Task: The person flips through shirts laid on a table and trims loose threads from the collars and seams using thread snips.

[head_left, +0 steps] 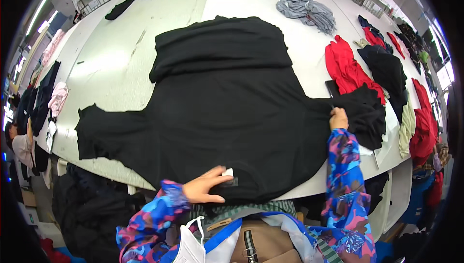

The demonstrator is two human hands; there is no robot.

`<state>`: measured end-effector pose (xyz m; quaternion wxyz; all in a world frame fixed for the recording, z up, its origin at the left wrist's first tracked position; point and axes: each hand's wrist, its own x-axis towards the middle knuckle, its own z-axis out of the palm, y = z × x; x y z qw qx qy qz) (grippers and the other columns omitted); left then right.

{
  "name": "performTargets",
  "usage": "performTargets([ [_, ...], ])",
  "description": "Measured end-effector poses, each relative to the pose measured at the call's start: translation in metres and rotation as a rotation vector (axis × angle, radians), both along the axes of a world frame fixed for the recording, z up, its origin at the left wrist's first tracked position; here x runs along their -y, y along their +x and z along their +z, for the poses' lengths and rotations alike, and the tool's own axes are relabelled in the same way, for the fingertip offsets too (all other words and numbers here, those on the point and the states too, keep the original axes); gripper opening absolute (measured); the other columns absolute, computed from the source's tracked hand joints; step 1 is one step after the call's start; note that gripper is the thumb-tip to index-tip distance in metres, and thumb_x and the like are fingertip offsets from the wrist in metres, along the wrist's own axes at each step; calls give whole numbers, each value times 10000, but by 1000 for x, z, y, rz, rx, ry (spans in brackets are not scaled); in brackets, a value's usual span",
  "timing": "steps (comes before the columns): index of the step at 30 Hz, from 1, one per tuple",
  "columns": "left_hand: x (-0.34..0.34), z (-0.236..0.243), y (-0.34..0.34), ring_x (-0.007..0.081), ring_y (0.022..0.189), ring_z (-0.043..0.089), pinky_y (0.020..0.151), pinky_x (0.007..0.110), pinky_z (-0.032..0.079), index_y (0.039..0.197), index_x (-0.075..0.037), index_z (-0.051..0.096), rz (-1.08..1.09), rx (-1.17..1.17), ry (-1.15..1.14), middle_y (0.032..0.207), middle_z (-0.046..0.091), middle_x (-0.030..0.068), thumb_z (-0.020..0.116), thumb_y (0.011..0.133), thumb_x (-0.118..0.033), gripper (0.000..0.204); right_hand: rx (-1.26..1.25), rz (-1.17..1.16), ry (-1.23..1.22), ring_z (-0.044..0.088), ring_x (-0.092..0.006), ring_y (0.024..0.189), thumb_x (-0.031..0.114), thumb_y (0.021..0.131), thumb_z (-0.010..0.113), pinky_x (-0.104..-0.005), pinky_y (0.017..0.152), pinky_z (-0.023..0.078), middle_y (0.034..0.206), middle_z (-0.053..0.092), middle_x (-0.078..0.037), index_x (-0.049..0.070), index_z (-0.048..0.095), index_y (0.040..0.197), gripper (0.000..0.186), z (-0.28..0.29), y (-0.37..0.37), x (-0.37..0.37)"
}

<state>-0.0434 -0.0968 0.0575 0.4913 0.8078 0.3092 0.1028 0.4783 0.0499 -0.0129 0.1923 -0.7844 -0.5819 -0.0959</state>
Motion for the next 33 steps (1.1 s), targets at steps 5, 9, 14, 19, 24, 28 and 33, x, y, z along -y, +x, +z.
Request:
performTargets([
  [5,-78,-15,-52,339,1167,408,976,389,331,1186,-38,485,966,-236,568,1230,445,179,662,739,-184,503,-176,252,70,605,-302,810,121,769,527,-376,722,471,820,625,-128,67,626,833,129,40,-8,-116],
  [9,-93,-57,-68,311,1218,355,1008,467,255,1173,-97,515,975,-684,876,1283,417,144,583,778,-227,422,-637,375,6,630,-234,838,209,727,624,-319,764,473,849,658,-140,12,644,930,283,26,-109,-233],
  [14,-105,-58,-45,292,1156,414,953,429,299,1086,-65,559,1007,-534,852,1196,485,122,591,733,-172,370,-848,282,69,629,-220,794,264,681,690,-307,740,471,831,658,-128,-22,636,917,374,-3,-121,-316],
  [19,-104,-57,-49,293,1145,424,955,417,298,1079,-48,552,1024,-538,828,1187,489,124,584,729,-130,360,-802,272,250,554,-143,586,183,735,683,-270,559,443,659,584,-35,-10,605,810,222,27,-149,-293],
  [24,-102,-55,-57,280,1133,433,931,418,312,1056,-48,559,1048,-533,854,1165,498,112,601,722,-145,351,-1042,810,-516,453,-42,543,177,766,664,-220,508,355,616,501,40,65,577,726,147,101,-148,-154],
  [28,-107,-55,-51,272,1121,442,922,413,314,1049,-49,560,1061,-513,861,1149,506,107,602,722,-134,340,-832,884,-838,452,-30,574,184,722,698,-198,519,348,645,532,33,46,617,801,179,103,-126,-134],
  [33,-106,-57,-53,262,1103,453,915,404,318,1026,-54,570,1081,-509,868,1128,515,96,604,715,-130,322,-1228,373,-218,292,-29,356,253,768,672,-202,339,212,507,380,60,22,599,935,295,87,-151,-211],
])
